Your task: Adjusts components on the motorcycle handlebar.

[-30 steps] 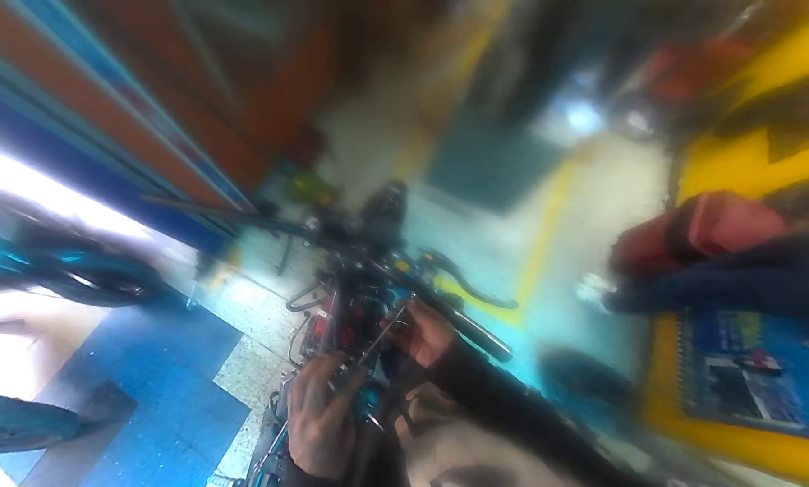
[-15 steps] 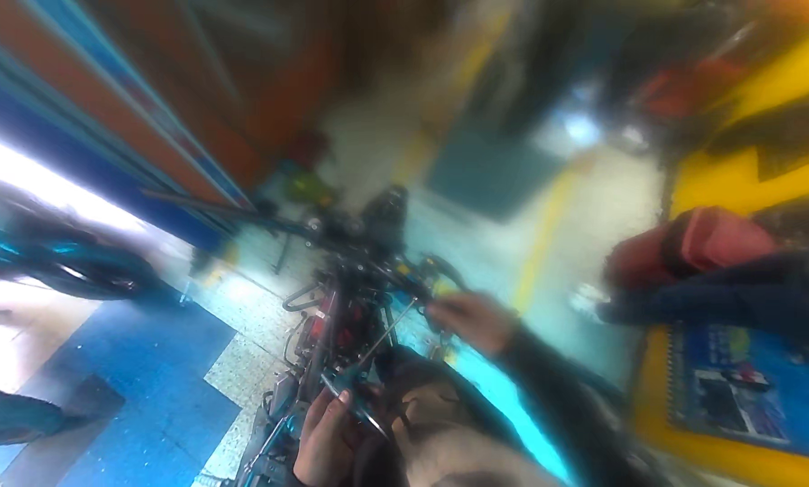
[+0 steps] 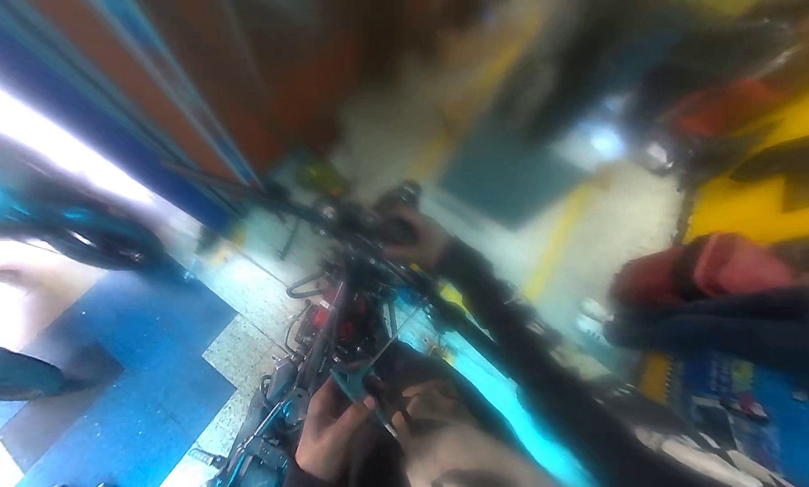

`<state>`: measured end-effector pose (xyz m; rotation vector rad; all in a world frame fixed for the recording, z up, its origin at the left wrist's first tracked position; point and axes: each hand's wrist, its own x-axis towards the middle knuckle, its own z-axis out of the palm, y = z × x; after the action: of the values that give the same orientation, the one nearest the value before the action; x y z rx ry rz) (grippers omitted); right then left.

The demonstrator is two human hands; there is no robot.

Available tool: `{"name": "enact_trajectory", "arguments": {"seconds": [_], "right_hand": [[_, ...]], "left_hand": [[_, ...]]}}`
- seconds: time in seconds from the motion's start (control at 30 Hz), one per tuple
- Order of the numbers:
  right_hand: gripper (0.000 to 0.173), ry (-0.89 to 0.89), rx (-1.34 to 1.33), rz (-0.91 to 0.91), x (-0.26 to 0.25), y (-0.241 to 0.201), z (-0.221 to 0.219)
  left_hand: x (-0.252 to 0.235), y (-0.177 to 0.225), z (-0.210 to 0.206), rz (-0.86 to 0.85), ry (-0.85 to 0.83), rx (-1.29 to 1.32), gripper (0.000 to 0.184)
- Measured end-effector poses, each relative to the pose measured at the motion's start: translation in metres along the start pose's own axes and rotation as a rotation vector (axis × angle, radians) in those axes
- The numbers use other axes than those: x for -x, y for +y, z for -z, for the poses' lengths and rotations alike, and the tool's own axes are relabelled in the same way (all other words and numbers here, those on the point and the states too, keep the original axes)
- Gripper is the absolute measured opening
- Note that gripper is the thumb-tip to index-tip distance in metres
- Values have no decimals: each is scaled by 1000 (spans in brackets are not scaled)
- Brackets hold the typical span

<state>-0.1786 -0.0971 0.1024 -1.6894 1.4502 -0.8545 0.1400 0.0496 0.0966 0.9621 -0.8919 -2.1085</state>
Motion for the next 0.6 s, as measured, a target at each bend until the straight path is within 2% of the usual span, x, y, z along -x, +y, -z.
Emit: {"name": "enact_trajectory", "arguments": {"seconds": [0.23,0.3,0.4,0.5,0.57,0.6], "right_hand": [[56,51,-35,9,2,2,-5],[56,58,-27,8,2,2,-6],[59,74,-19,44,2,2,-7],[74,133,-55,6,2,10,-11],[79,202,-154,-45,4,15,-17],[75,229,-188,-60,6,15,-19]], "left_hand": [[-10,9,13,-231,-76,-726,48],[-14,9,19,-407,-68,-1068,41],[-23,12,27,-769,-28,-1527,43],[-19,15,23,-881,163,-1716,49],[-10,11,16,-820,335,-1767,43],[-5,6,12,-783,403,-1788,41]]}}
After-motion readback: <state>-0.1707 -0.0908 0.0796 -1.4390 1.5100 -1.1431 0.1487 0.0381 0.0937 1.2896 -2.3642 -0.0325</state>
